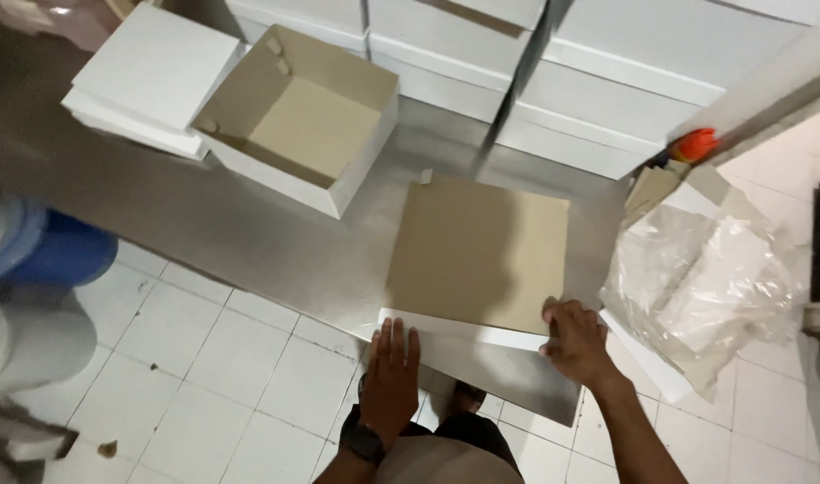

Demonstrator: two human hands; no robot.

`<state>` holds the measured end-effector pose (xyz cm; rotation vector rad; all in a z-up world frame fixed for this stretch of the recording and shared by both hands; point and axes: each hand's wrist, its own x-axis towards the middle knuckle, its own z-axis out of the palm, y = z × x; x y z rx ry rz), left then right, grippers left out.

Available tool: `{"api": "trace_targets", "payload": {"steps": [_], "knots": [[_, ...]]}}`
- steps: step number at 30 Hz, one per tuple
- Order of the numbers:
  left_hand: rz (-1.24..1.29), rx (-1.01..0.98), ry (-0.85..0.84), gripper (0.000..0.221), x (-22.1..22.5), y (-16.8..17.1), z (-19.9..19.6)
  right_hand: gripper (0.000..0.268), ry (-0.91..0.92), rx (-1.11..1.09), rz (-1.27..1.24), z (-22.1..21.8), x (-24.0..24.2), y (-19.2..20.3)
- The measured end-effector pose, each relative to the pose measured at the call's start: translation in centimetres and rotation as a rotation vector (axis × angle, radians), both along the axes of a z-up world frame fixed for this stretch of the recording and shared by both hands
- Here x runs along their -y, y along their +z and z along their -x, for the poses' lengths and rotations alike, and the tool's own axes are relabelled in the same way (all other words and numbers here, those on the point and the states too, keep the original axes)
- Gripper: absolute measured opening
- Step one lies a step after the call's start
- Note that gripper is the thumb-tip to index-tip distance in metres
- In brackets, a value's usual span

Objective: Folding flat cardboard sheets into boxes and stacking them on a table

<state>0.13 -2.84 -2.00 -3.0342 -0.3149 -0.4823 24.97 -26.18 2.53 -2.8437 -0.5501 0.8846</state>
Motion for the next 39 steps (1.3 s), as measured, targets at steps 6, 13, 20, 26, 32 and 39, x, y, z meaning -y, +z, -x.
{"api": "trace_targets", "payload": {"steps": [6, 13, 20, 26, 32, 39], "knots": [[0.473, 0.023, -0.038, 0.071, -0.6, -0.7, -0.1, 0.041, -0.066, 0.281, -0.410, 2.0, 7.2, -6.1], [0.246, 0.104, -0.088, 0.058, -0.4, 2.4, -5.1, 0.038, -0.474, 0.111, -0.577, 7.0, 5.5, -2.6], [0.234, -0.084, -0.413, 0.046, 2.9, 0.8, -9.1, 0.040, -0.630, 0.093, -0.651, 8.3, 3.7, -1.5], [0.216, -0.029, -0.521, 0.021, 5.6, -0.4, -9.7, 0.024, -0.865, 0.190, -0.557, 8.1, 2.9, -1.0], [0.232, 0.031, -0.572, 0.030, 6.2, -1.2, -9.4, 0.032, -0.884, 0.126, -0.447, 7.1, 3.3, -1.3], [0.346, -0.184, -0.519, 0.102, 6.7, 1.0, -9.1, 0.035, -0.832, 0.040, -0.214, 5.3, 3.3, -0.1]]}}
